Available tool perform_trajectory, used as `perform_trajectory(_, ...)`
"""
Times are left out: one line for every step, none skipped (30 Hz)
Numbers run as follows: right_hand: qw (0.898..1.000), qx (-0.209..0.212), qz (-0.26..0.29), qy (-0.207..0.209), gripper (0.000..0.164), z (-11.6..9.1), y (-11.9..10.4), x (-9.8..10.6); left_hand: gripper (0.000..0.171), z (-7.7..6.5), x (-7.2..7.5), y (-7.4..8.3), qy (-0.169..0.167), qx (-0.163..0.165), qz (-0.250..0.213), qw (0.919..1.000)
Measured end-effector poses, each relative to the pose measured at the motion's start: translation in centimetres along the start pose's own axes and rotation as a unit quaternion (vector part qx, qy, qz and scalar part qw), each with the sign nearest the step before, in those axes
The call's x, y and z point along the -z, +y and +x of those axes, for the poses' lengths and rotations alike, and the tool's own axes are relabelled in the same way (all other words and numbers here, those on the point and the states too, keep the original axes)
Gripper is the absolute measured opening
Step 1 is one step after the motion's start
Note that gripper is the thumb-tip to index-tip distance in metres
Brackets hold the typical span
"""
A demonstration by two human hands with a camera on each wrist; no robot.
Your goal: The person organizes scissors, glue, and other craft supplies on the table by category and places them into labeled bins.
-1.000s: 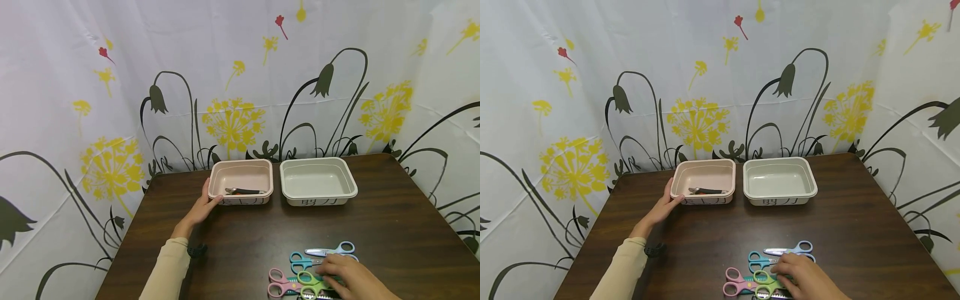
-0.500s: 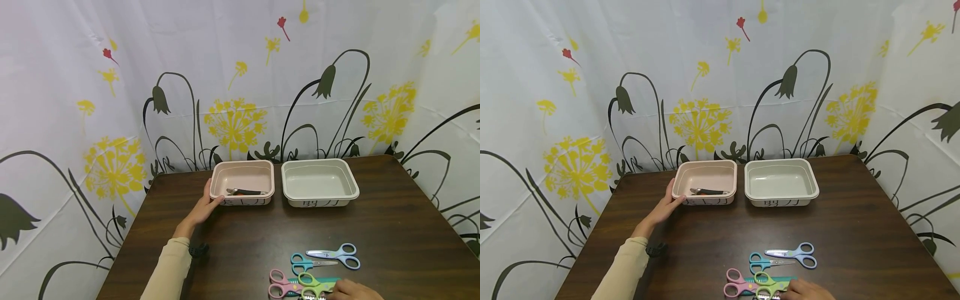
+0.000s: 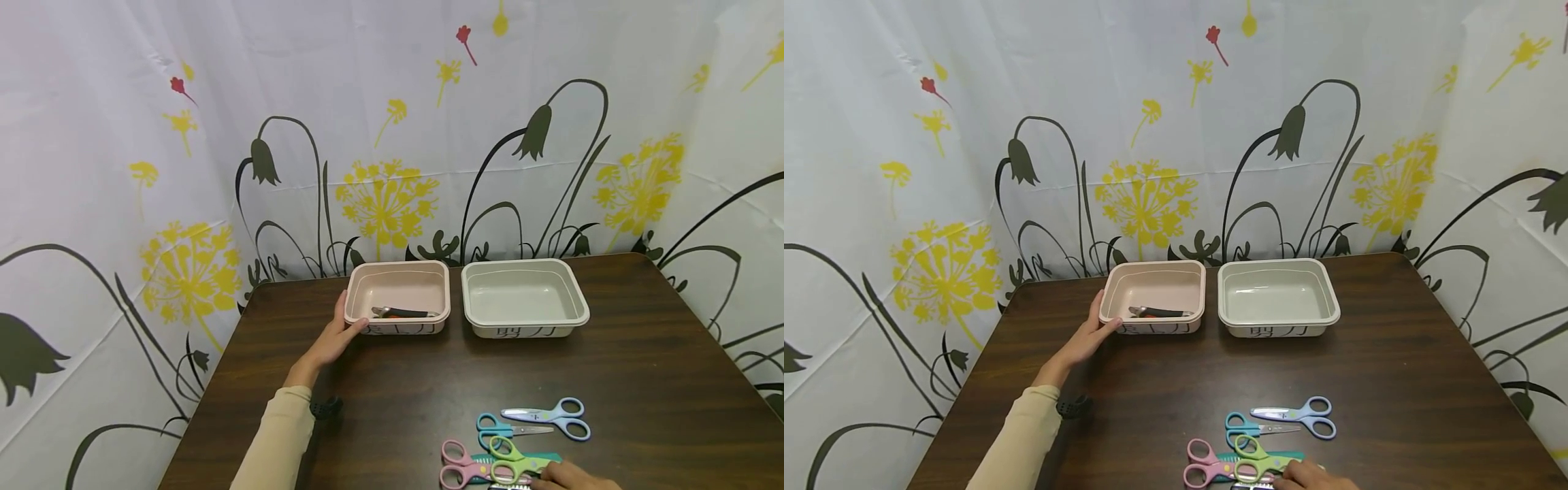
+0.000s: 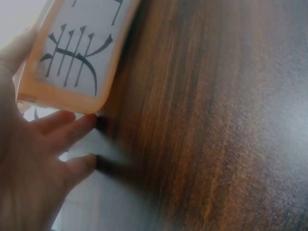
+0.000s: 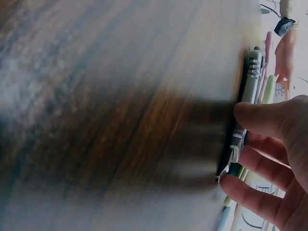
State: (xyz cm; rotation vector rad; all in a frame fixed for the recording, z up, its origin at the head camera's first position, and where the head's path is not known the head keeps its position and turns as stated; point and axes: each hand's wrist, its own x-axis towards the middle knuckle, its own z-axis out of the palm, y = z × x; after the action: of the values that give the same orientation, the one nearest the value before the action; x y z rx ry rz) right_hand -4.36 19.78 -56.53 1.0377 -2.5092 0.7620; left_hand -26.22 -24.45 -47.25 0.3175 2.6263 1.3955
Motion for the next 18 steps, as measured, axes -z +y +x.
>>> perform_trajectory(1.0, 0.025, -0.007, 0.008, 0.028, 0.0, 0.1, 0.0, 0.087, 0.2, -0.1, -0.5, 0.001, 0.001, -0.002, 1.0)
perform_trajectory(0.999, 0.035, -0.007, 0.013, 0.028, 0.0, 0.1, -0.1, 0.088, 0.4, -0.2, -1.0, 0.003, 0.001, -0.003, 1.0)
perform_trajectory(0.999, 0.044, -0.01, 0.016, 0.027, -0.1, 0.2, -0.1, 0.088, 0.6, -0.3, -1.5, 0.006, 0.001, -0.003, 1.0)
perform_trajectory(0.999, 0.048, -0.015, 0.015, 0.027, -0.1, 0.2, -0.1, 0.088, 0.8, -0.4, -2.0, 0.01, 0.0, 0.0, 0.9999)
perform_trajectory(0.999, 0.048, -0.017, 0.01, 0.026, -0.1, 0.3, -0.1, 0.088, 1.0, -0.5, -2.5, 0.012, -0.002, 0.003, 0.9999)
perform_trajectory(0.999, 0.049, -0.021, 0.005, 0.025, -0.1, 0.3, -0.1, 0.088, 1.2, -0.6, -3.0, 0.016, -0.003, 0.005, 0.9999)
perform_trajectory(0.999, 0.045, -0.025, 0.002, 0.025, -0.2, 0.3, -0.1, 0.088, 1.3, -0.7, -3.3, 0.02, -0.005, 0.008, 0.9997)
perform_trajectory(0.999, 0.047, -0.028, 0.0, 0.024, -0.2, 0.3, 0.0, 0.087, 1.4, -0.7, -3.5, 0.024, -0.008, 0.01, 0.9996)
perform_trajectory(0.999, 0.046, -0.028, -0.002, 0.024, -0.3, 0.3, 0.1, 0.087, 1.4, -0.8, -3.7, 0.027, -0.01, 0.012, 0.9995)
perform_trajectory(0.999, 0.045, -0.026, -0.001, 0.023, -0.3, 0.3, 0.1, 0.088, 1.5, -0.8, -3.8, 0.029, -0.013, 0.012, 0.9994)
perform_trajectory(0.999, 0.042, -0.018, 0.002, 0.021, -0.4, 0.3, 0.2, 0.088, 1.4, -0.8, -3.8, 0.03, -0.014, 0.011, 0.9994)
perform_trajectory(0.999, 0.034, -0.015, 0.007, 0.02, -0.4, 0.2, 0.2, 0.088, 1.5, -0.9, -3.8, 0.032, -0.015, 0.01, 0.9993)
perform_trajectory(1.0, 0.02, -0.01, 0.012, 0.021, -0.4, 0.1, 0.1, 0.088, 1.4, -0.9, -3.8, 0.032, -0.015, 0.009, 0.9993)
perform_trajectory(1.0, -0.003, -0.006, 0.015, 0.023, -0.5, -0.1, 0.1, 0.088, 1.4, -0.9, -3.8, 0.031, -0.015, 0.01, 0.9993)
perform_trajectory(0.999, -0.027, -0.002, 0.016, 0.029, -0.5, -0.2, 0.1, 0.088, 1.4, -0.9, -3.8, 0.031, -0.015, 0.011, 0.9993)
perform_trajectory(0.998, -0.053, -0.003, 0.022, 0.034, -0.5, -0.5, 0.0, 0.087, 1.4, -0.9, -3.8, 0.03, -0.013, 0.012, 0.9994)
perform_trajectory(0.997, -0.072, -0.001, 0.025, 0.038, -0.5, -0.6, 0.1, 0.087, 1.3, -0.9, -3.8, 0.029, -0.012, 0.014, 0.9994)
perform_trajectory(0.996, -0.085, -0.008, 0.032, 0.04, -0.6, -0.8, 0.1, 0.087, 1.3, -0.9, -3.7, 0.027, -0.011, 0.015, 0.9995)
